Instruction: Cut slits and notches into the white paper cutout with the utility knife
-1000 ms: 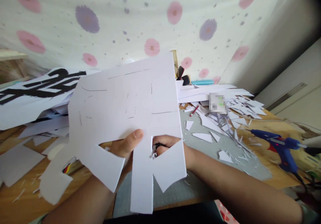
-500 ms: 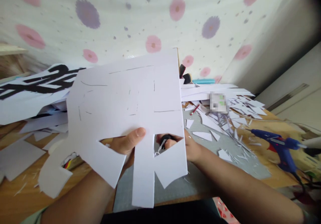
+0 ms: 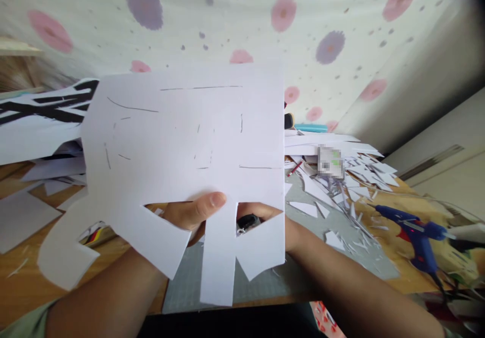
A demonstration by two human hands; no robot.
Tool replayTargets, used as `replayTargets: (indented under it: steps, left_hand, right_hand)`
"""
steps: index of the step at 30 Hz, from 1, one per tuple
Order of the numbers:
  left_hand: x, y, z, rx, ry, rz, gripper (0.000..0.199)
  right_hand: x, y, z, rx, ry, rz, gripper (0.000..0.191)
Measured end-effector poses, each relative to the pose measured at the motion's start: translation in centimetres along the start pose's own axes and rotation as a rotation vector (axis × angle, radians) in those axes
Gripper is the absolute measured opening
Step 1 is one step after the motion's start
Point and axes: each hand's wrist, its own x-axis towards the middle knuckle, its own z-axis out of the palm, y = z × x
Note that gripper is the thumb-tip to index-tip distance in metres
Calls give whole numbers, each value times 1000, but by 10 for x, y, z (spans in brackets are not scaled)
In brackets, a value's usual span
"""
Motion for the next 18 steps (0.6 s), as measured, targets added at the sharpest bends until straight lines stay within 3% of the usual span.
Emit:
replayTargets:
  steps: [6,12,18]
  left_hand:
    - [-2,-2,7,-64,16,-44,22]
    - [-3,-4,18,-160,82,-90,27]
    - [-5,-8,10,-169,126,-95,25]
  right_hand:
    - [1,-5,-2,-127,-1,-6,27]
    - [2,-4,-4,-320,-13,-84,27]
    - [3,-4,3,-378,125,-98,30]
